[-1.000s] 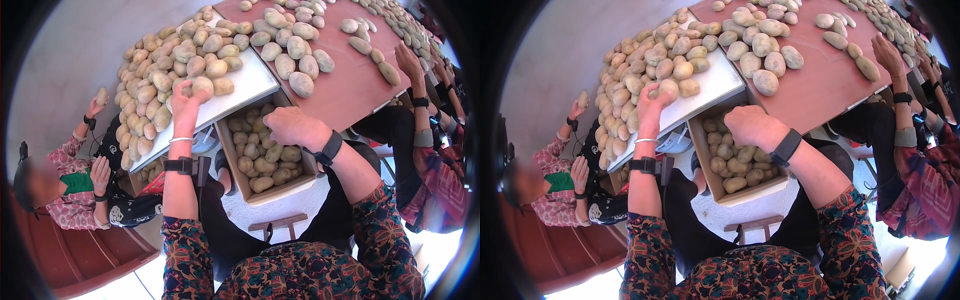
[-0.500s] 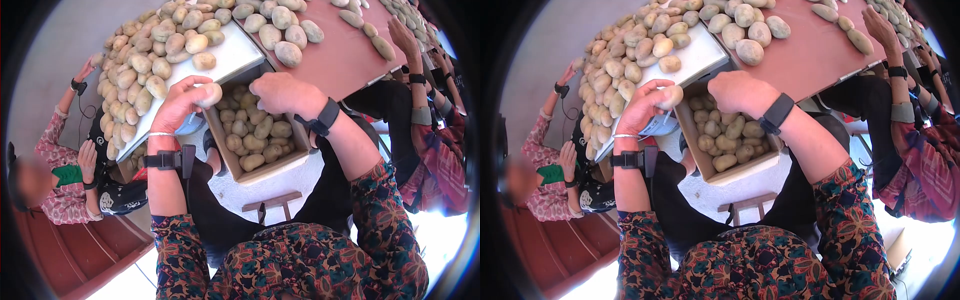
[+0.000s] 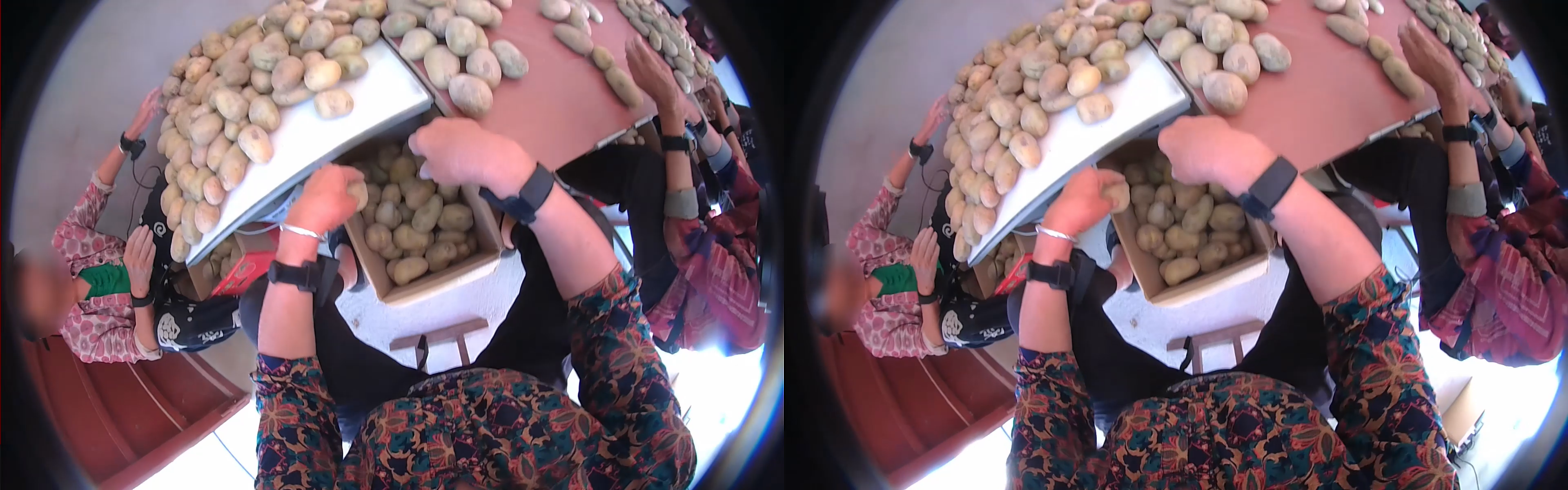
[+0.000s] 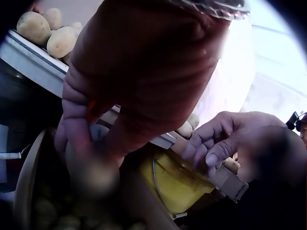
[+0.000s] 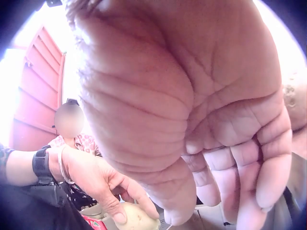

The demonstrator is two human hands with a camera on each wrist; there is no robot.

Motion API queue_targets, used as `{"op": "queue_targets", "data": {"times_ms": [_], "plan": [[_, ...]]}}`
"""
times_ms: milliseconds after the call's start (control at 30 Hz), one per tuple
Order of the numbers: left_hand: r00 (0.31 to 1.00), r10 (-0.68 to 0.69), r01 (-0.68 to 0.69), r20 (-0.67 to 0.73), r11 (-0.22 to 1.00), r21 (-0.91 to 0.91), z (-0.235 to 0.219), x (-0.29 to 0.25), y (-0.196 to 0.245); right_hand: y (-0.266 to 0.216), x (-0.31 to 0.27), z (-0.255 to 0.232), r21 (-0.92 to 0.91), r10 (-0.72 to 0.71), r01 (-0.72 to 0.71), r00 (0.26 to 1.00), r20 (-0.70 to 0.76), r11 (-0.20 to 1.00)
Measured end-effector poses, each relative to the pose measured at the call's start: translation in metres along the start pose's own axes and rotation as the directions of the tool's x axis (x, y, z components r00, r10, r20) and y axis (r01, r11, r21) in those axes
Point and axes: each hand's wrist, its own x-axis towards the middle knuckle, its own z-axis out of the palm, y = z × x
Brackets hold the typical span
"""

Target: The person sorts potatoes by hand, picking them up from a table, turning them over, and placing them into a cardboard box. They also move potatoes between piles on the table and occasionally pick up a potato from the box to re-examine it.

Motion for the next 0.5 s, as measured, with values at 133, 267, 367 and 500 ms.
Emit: {"op": "queue_targets", "data": {"times_ms": [133,267,367,500], "plan": [[0.99,-0.039,0.05,-0.138,0.996,0.073,-0.001,0.003,0.004,-0.001,0.0,-0.003,0.009,-0.032,0.033,0.999,-0.022,0.999],[0.988,-0.006,0.014,-0.154,0.999,0.05,-0.012,0.0,0.01,-0.001,0.001,-0.004,0.01,-0.002,0.003,0.999,-0.048,1.0],[0.989,-0.048,0.056,-0.138,0.997,0.057,-0.016,-0.002,0.006,-0.002,0.007,-0.005,0.113,-0.033,0.068,0.958,-0.286,0.991],[0.981,-0.112,0.114,-0.161,0.993,0.008,-0.028,-0.005,0.012,0.01,0.006,-0.031,0.297,0.145,0.043,0.8,-0.583,0.954]]}}
